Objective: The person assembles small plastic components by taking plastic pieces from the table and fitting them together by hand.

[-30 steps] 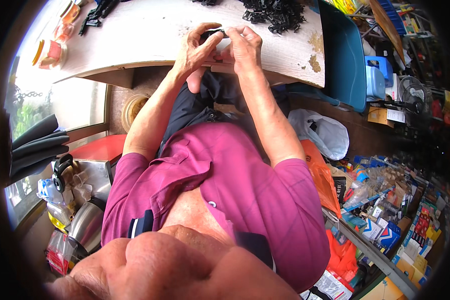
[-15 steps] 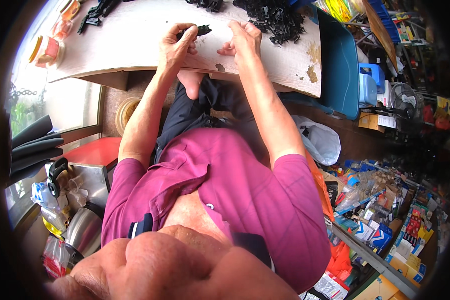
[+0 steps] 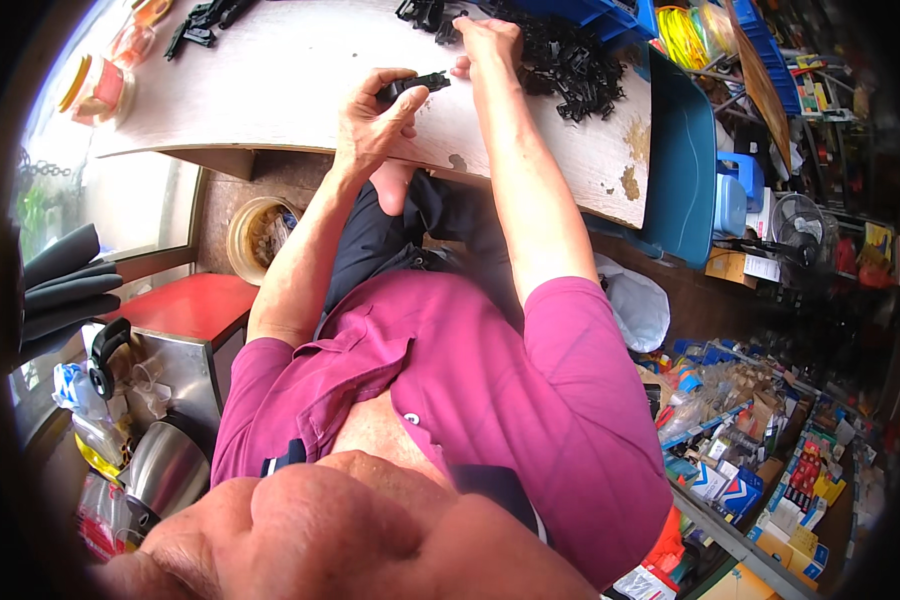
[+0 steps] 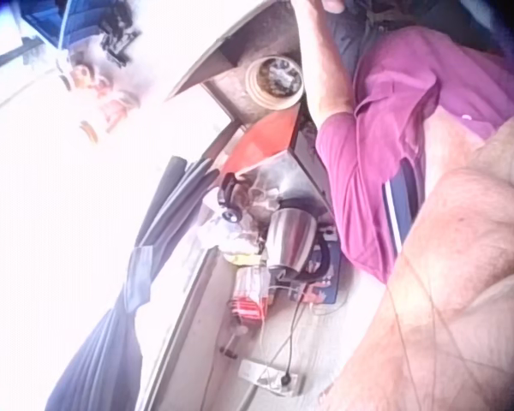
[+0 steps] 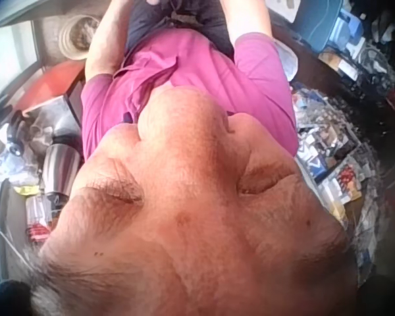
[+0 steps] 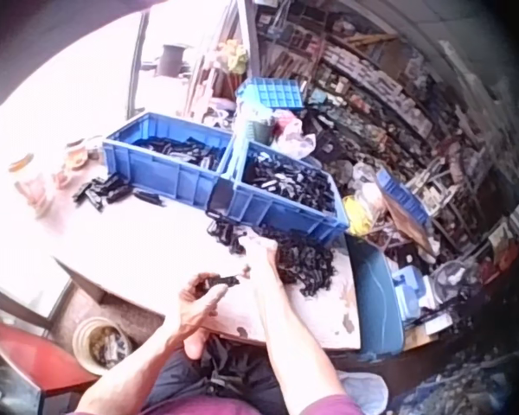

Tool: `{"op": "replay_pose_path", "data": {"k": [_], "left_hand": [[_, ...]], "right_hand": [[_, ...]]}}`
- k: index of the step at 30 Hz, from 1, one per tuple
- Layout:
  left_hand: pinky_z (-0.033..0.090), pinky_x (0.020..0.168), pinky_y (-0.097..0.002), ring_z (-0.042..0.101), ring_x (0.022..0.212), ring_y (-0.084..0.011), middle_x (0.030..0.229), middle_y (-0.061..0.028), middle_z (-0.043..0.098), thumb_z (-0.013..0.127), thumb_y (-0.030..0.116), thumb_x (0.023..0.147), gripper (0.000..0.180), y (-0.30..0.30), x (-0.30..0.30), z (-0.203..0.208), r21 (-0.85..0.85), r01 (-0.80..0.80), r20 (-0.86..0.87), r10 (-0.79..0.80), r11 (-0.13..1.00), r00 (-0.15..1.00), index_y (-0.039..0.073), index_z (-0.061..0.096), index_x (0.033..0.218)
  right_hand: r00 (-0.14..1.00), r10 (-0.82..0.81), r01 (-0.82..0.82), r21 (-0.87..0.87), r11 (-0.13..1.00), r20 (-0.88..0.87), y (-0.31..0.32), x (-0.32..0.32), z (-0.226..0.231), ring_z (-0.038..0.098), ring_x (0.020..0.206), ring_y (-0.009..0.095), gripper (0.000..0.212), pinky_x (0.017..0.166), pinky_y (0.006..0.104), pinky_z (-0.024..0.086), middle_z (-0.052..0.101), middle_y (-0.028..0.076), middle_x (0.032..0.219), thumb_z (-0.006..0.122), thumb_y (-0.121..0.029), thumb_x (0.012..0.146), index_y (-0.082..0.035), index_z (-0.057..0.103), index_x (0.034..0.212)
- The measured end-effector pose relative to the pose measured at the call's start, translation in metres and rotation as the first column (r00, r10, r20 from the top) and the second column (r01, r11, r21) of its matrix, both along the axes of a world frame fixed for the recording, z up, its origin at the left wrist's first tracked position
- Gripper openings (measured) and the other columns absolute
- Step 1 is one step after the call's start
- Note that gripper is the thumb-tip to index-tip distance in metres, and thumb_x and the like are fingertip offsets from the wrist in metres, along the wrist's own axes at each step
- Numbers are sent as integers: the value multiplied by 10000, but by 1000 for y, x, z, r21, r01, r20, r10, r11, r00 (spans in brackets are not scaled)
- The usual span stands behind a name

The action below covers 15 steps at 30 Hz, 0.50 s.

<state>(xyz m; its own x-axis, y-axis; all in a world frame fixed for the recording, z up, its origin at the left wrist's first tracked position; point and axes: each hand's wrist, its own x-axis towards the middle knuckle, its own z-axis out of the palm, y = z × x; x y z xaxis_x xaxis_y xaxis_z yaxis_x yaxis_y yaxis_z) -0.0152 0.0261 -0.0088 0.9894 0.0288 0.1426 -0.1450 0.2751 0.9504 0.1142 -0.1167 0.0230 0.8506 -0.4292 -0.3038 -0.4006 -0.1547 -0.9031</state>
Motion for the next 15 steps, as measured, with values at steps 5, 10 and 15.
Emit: {"op": "replay_pose_path", "data": {"k": [5, 10, 15], "left_hand": [[547, 571, -237, 589, 658, -93, 823, -45, 615, 712, 120, 868, 311, -1, 3, -5, -76, 1, 7, -1, 997, 1000, 9, 593, 1132], [554, 579, -243, 595, 677, -94, 826, -52, 612, 692, 102, 881, 311, -2, 6, -5, -169, -7, 19, 10, 986, 1000, -3, 572, 1148], [563, 605, -245, 626, 670, -119, 851, -81, 640, 697, 130, 893, 346, 1, 9, -8, -233, -70, 4, 73, 970, 997, -25, 556, 1169]], "right_hand": [[1000, -10, 9, 64, 998, 7, -5, 0, -3, 579, 439, 225, 203, 396, 396, 563, 600, 128, 672, 735, -141, 767, 28, 631, 808], [991, 80, -103, 242, 965, 104, -17, -14, 1, 529, 399, 176, 139, 429, 411, 571, 439, 39, 469, 693, -96, 828, -27, 584, 775], [975, 166, -199, 242, 949, 150, -23, -38, 15, 546, 405, 158, 122, 459, 416, 593, 454, 26, 466, 689, -98, 829, -20, 595, 826]]}}
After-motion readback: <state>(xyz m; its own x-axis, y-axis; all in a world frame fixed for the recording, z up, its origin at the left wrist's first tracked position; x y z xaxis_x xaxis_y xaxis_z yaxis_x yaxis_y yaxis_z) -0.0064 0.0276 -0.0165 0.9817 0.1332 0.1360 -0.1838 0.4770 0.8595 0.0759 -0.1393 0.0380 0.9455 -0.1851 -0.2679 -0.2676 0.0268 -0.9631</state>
